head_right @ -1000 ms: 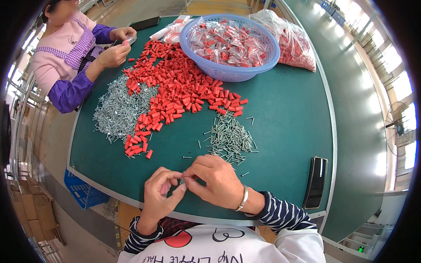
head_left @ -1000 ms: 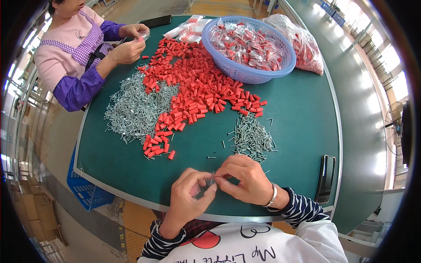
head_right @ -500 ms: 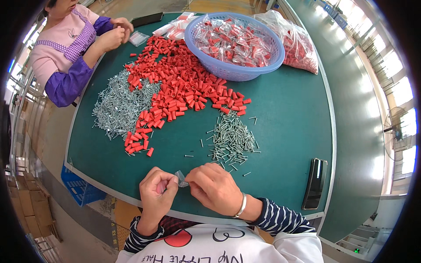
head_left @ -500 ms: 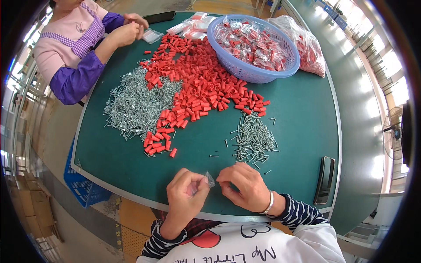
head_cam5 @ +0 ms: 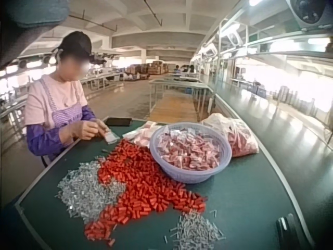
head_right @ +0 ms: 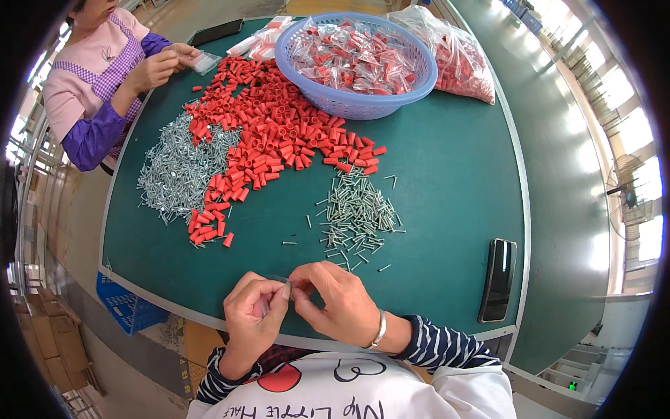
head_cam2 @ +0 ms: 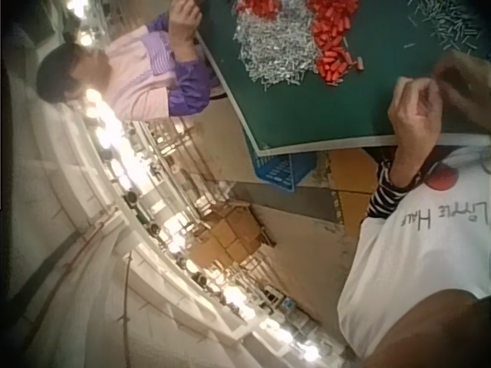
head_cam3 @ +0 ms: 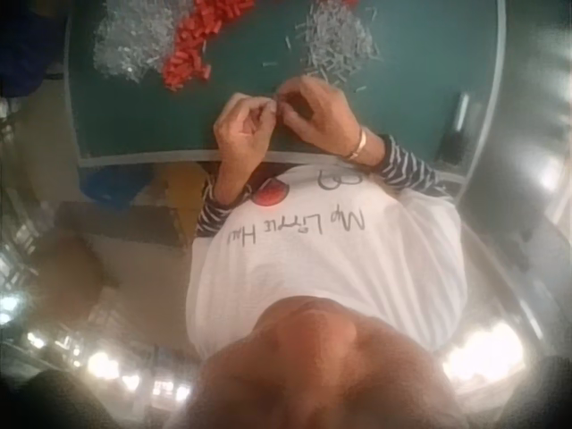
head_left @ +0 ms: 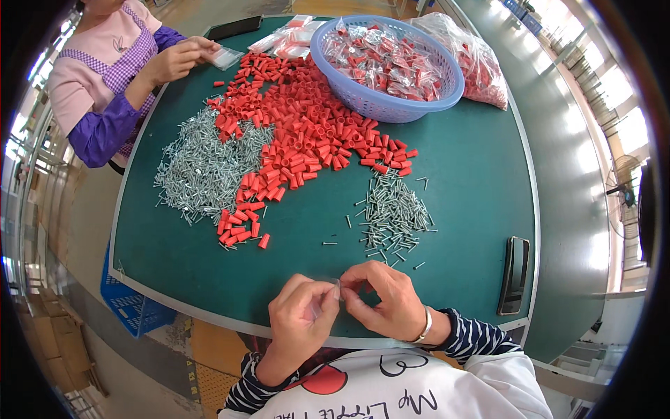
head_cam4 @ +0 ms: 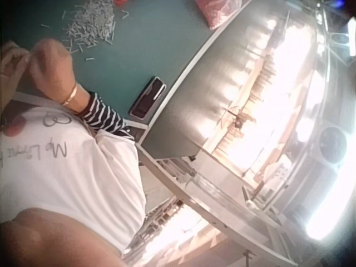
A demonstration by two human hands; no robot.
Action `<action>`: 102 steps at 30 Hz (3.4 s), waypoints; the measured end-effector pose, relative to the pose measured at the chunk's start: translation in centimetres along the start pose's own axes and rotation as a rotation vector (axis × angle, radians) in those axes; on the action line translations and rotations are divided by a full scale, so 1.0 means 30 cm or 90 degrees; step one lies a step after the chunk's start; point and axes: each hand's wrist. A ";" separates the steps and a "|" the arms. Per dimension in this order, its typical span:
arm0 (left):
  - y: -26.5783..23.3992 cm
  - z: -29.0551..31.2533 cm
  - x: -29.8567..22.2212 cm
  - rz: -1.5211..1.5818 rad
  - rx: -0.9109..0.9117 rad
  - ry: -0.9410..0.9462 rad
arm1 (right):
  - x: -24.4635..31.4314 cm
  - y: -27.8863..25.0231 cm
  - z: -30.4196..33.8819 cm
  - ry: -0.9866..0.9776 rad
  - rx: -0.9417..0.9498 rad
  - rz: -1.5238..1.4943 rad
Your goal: The person assembles small plastic parts by hand using screws, then places the assembled parts into small plastic bags.
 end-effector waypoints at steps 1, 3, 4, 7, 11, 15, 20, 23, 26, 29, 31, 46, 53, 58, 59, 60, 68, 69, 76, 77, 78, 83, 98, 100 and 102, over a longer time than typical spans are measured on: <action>0.002 0.001 0.001 0.002 0.000 -0.001 | -0.009 0.000 0.005 0.002 -0.002 0.000; 0.004 0.003 0.009 -0.018 -0.001 0.002 | -0.023 -0.003 0.010 -0.043 -0.002 0.027; 0.004 0.003 0.009 -0.038 -0.007 0.006 | -0.024 -0.007 0.007 -0.042 -0.004 0.026; 0.010 0.006 0.004 -0.058 -0.016 0.022 | -0.020 -0.017 0.007 -0.181 0.030 0.168; -0.002 0.011 -0.021 -0.084 0.025 0.049 | -0.002 -0.029 0.028 -0.134 0.129 0.245; -0.010 -0.005 -0.052 -0.065 0.106 0.099 | -0.004 -0.040 0.043 -0.113 0.207 0.296; -0.018 -0.015 -0.036 -0.150 0.203 0.135 | 0.001 -0.070 0.059 -0.117 0.228 0.255; -0.005 -0.008 -0.016 -0.151 0.187 0.192 | 0.006 -0.081 0.066 -0.114 0.256 0.256; 0.005 -0.009 -0.026 -0.186 0.174 0.188 | 0.006 -0.087 0.075 -0.096 0.274 0.265; 0.018 -0.007 -0.014 -0.163 0.191 0.196 | 0.000 -0.085 0.083 -0.081 0.280 0.262; 0.031 -0.004 0.005 -0.145 0.168 0.205 | -0.001 -0.088 0.083 -0.079 0.278 0.254; 0.073 -0.012 0.034 0.004 0.200 0.164 | 0.006 -0.156 0.061 -0.093 0.261 0.205; 0.063 -0.029 0.049 -0.005 0.125 0.119 | -0.043 -0.282 -0.012 -0.031 0.032 0.389; 0.059 -0.024 0.063 0.001 0.114 0.113 | -0.116 -0.299 -0.041 -0.035 0.194 0.633; 0.059 -0.024 0.064 0.001 0.111 0.111 | -0.116 -0.302 -0.050 -0.037 0.197 0.632; 0.060 -0.024 0.066 0.016 0.110 0.102 | -0.111 -0.308 -0.058 -0.059 0.239 0.661; 0.055 -0.026 0.067 0.053 0.099 0.078 | -0.119 -0.277 -0.125 -0.087 0.389 0.790; 0.055 -0.025 0.069 0.053 0.100 0.081 | -0.125 -0.284 -0.129 -0.086 0.364 0.756; 0.049 -0.024 0.069 0.081 0.083 0.074 | -0.146 -0.297 -0.094 0.101 0.139 0.257; 0.047 -0.022 0.069 0.082 0.077 0.075 | -0.153 -0.288 -0.079 0.097 0.144 0.258; 0.046 -0.021 0.068 0.087 0.079 0.068 | -0.161 -0.277 -0.062 0.212 0.103 0.089; 0.047 -0.017 0.066 0.076 0.073 0.067 | -0.141 -0.205 -0.053 0.308 0.028 -0.268; 0.054 -0.019 0.074 0.060 0.044 0.072 | -0.067 -0.108 -0.072 0.339 0.054 -0.467; 0.052 -0.018 0.072 0.054 0.038 0.066 | -0.074 -0.110 -0.071 0.357 0.040 -0.479; 0.051 -0.016 0.067 0.056 0.046 0.056 | -0.094 -0.116 -0.065 0.419 -0.033 -0.481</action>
Point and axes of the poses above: each hand's wrist, its own z-axis away from the middle knuckle, its own y-axis out of the palm, x = y × z, and after that the axes turned 6 degrees about -y, right-handed
